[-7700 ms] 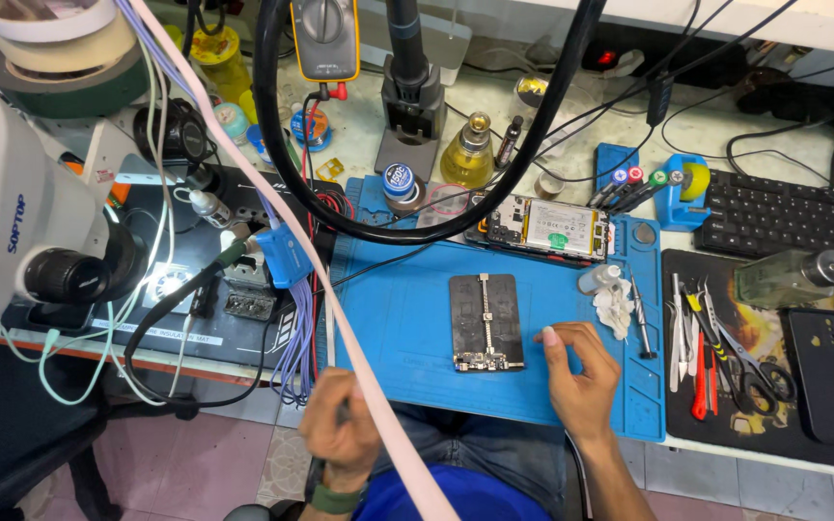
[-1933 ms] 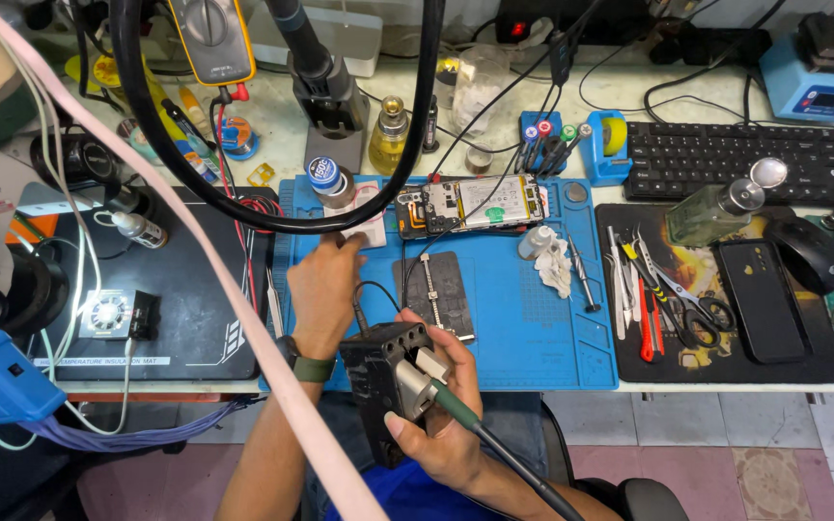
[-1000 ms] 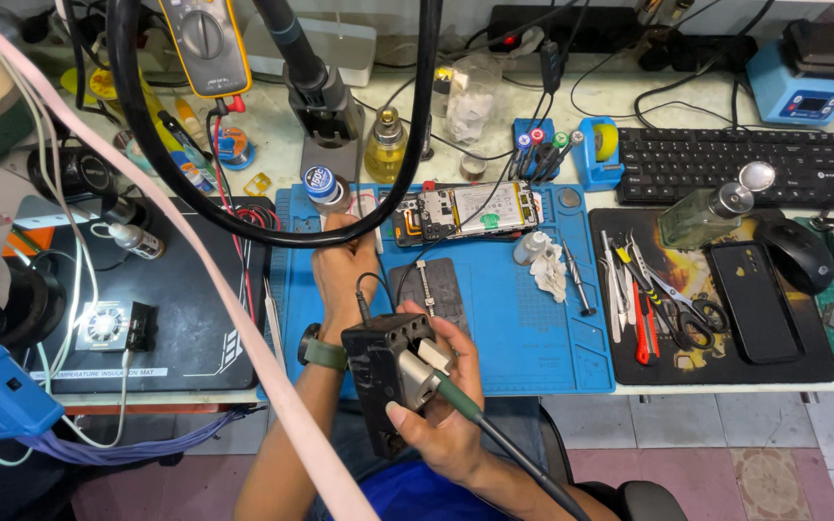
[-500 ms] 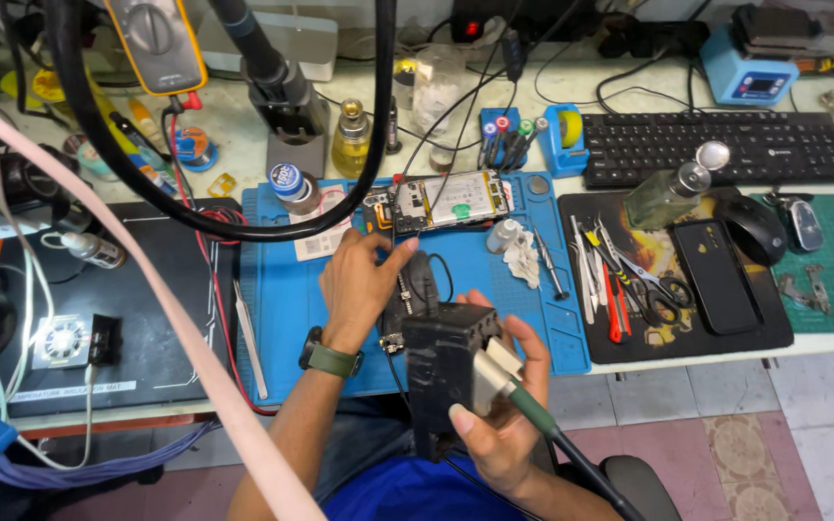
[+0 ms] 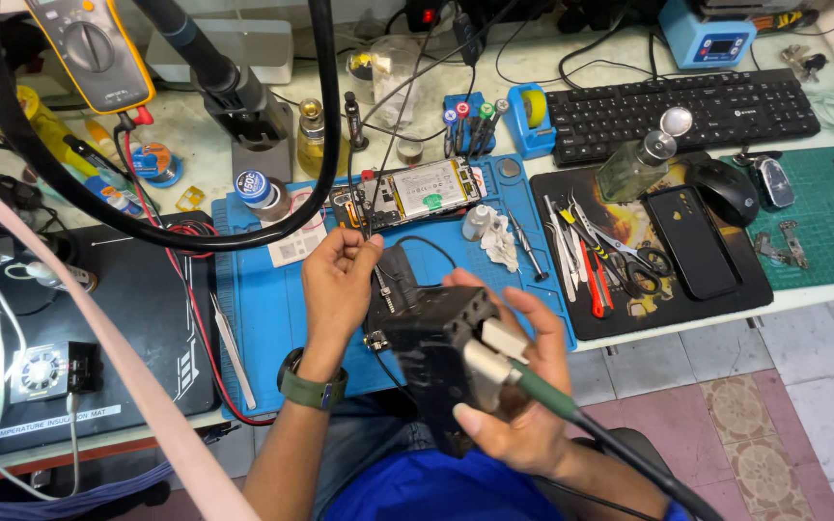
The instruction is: The person works on a small circuit board placed on a blue mat. They use a hot air gun and a soldering iron to heat and solder components, then clean the board with a tissue. The workspace includes various tools and a disassembled phone.
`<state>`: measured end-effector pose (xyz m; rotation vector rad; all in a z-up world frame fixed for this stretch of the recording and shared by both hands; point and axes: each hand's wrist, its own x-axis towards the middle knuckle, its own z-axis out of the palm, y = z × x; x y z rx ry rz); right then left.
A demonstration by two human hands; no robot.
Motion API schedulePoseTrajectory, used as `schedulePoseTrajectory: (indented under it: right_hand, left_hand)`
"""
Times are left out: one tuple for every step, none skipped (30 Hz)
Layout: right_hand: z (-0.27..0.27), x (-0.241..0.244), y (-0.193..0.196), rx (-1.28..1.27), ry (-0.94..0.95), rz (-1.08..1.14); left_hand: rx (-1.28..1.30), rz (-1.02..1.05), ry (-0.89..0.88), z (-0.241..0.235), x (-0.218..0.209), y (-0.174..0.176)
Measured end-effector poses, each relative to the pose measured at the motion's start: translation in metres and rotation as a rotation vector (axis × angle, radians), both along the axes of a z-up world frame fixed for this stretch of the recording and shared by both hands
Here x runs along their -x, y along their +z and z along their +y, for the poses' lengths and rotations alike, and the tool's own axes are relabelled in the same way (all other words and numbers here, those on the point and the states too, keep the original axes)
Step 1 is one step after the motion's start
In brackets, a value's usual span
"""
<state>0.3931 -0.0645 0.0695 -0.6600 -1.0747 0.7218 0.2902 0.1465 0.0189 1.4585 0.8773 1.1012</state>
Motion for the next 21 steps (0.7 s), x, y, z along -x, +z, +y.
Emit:
schedulePoseTrajectory:
  right_hand:
    - [-0.005,-0.008,0.006,-0.006,-0.032,-0.030]
    - [-0.012,-0.017,0.012,0.002,-0.079,-0.046]
    - [-0.018,-0.025,0.018,0.010,-0.126,-0.063]
    - [-0.023,-0.031,0.020,0.022,-0.172,-0.080]
    - [-0.026,-0.036,0.021,0.018,-0.223,-0.080]
    - [-0.028,-0.040,0.021,0.010,-0.273,-0.078]
    - [-0.029,-0.043,0.020,0.007,-0.306,-0.058]
    - [-0.029,-0.045,0.018,0.000,-0.342,-0.037]
    - [-0.027,-0.045,0.014,-0.003,-0.359,0.003]
    - [-0.026,-0.044,0.009,0.007,-0.364,0.033]
    - [-0.025,-0.041,0.003,0.016,-0.369,0.064]
    - [-0.021,-0.037,-0.004,0.027,-0.370,0.084]
    - [-0.017,-0.032,-0.011,0.038,-0.370,0.105]
    - [-0.015,-0.026,-0.019,0.051,-0.343,0.119]
    - [-0.012,-0.020,-0.026,0.064,-0.315,0.134]
    - [-0.010,-0.016,-0.033,0.072,-0.300,0.147]
    - [-0.008,-0.015,-0.038,0.083,-0.279,0.129]
    - [-0.009,-0.014,-0.043,0.099,-0.262,0.111]
    - [-0.011,-0.013,-0.047,0.114,-0.245,0.094]
    - [-0.011,-0.014,-0.049,0.107,-0.248,0.079]
    - [-0.011,-0.016,-0.050,0.101,-0.250,0.063]
  left_hand:
    - [-0.013,-0.046,-0.041,-0.002,0.000,0.002]
    - [-0.032,0.041,-0.030,-0.005,0.002,0.004]
    - [-0.052,0.129,-0.019,-0.006,0.004,0.006]
    - [-0.067,0.217,-0.007,-0.009,0.007,0.007]
    - [-0.114,0.265,0.010,-0.012,0.010,0.009]
    - [-0.165,0.314,0.028,-0.012,0.014,0.012]
    - [-0.217,0.363,0.046,-0.012,0.018,0.015]
    - [-0.173,0.336,0.020,-0.012,0.022,0.019]
    - [-0.130,0.308,-0.005,-0.012,0.026,0.023]
    - [-0.076,0.285,-0.016,-0.015,0.033,0.024]
    - [-0.133,0.393,0.029,-0.016,0.039,0.025]
    - [-0.191,0.503,0.081,-0.017,0.046,0.026]
    - [-0.247,0.613,0.131,-0.018,0.052,0.027]
    - [-0.206,0.578,0.120,-0.018,0.056,0.028]
    - [-0.165,0.543,0.110,-0.018,0.061,0.029]
    - [-0.131,0.504,0.089,-0.014,0.063,0.031]
    - [-0.114,0.489,0.065,-0.011,0.065,0.032]
    - [-0.093,0.476,0.036,-0.010,0.069,0.032]
    - [-0.072,0.463,0.008,-0.009,0.073,0.033]
    - [0.083,0.385,-0.084,-0.008,0.076,0.033]
    - [0.237,0.305,-0.178,-0.008,0.080,0.035]
